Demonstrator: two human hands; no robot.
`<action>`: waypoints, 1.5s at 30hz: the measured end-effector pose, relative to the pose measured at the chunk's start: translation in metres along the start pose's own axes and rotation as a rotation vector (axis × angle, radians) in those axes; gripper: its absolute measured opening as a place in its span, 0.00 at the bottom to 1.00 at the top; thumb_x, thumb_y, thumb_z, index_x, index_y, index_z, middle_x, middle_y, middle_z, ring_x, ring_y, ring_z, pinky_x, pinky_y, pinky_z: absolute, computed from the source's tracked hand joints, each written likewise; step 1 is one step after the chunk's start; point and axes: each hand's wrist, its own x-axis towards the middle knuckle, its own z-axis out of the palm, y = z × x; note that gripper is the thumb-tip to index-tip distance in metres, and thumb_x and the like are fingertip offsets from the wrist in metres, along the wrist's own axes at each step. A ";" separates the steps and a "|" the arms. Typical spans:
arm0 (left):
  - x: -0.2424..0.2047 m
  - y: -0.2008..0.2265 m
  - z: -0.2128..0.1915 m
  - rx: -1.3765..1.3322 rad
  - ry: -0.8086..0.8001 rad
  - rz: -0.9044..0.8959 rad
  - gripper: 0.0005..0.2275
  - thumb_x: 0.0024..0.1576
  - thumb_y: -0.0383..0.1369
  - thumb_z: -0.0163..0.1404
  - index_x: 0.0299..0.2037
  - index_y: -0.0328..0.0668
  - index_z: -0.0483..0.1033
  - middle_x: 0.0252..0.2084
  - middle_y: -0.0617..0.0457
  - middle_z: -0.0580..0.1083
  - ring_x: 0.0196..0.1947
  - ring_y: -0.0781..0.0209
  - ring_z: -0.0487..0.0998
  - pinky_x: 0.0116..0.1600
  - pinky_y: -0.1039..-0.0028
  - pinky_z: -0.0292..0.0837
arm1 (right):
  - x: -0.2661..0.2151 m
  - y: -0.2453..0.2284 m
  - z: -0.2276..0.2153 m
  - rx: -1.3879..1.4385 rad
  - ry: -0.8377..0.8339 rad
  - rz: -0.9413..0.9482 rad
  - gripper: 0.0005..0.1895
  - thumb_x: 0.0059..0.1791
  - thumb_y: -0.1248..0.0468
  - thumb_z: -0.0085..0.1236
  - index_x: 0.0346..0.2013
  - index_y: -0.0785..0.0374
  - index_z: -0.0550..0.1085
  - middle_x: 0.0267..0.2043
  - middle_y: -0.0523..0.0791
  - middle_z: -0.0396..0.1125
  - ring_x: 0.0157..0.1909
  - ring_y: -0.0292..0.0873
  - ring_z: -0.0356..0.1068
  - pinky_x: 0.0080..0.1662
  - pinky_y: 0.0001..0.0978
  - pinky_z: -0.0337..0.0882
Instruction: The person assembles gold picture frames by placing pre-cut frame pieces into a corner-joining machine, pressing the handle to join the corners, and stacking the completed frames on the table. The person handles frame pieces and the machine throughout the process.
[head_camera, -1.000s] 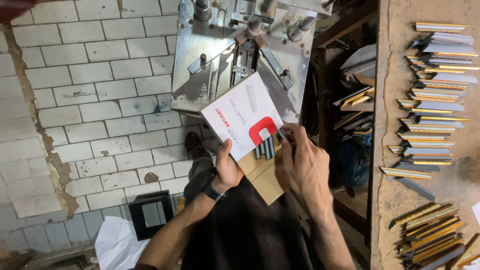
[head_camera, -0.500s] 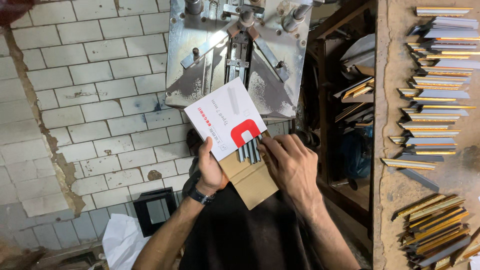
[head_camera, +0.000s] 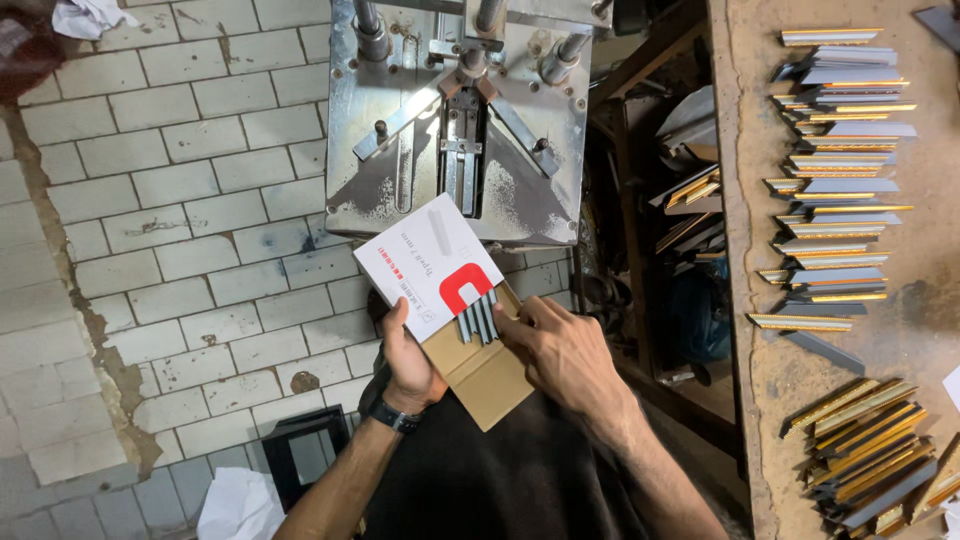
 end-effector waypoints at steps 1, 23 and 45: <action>0.000 0.003 0.000 -0.020 -0.012 -0.007 0.34 0.61 0.54 0.38 0.70 0.32 0.57 0.65 0.39 0.68 0.62 0.45 0.71 0.64 0.55 0.67 | -0.002 -0.001 0.001 0.058 0.081 -0.025 0.21 0.44 0.67 0.62 0.53 0.61 0.78 0.33 0.45 0.68 0.34 0.43 0.71 0.28 0.37 0.72; 0.004 0.035 -0.005 0.466 -0.077 -0.389 0.32 0.58 0.50 0.44 0.67 0.32 0.61 0.66 0.48 0.70 0.63 0.58 0.71 0.65 0.66 0.65 | -0.041 0.012 0.129 1.689 0.266 0.446 0.24 0.54 0.53 0.55 0.53 0.72 0.73 0.43 0.48 0.76 0.44 0.38 0.74 0.48 0.34 0.74; 0.090 -0.091 0.069 0.270 0.160 0.182 0.25 0.59 0.41 0.43 0.61 0.28 0.64 0.49 0.43 0.69 0.51 0.50 0.70 0.52 0.63 0.63 | 0.259 0.590 -0.098 1.801 0.752 0.633 0.17 0.53 0.44 0.55 0.38 0.52 0.68 0.27 0.40 0.58 0.21 0.34 0.49 0.22 0.27 0.46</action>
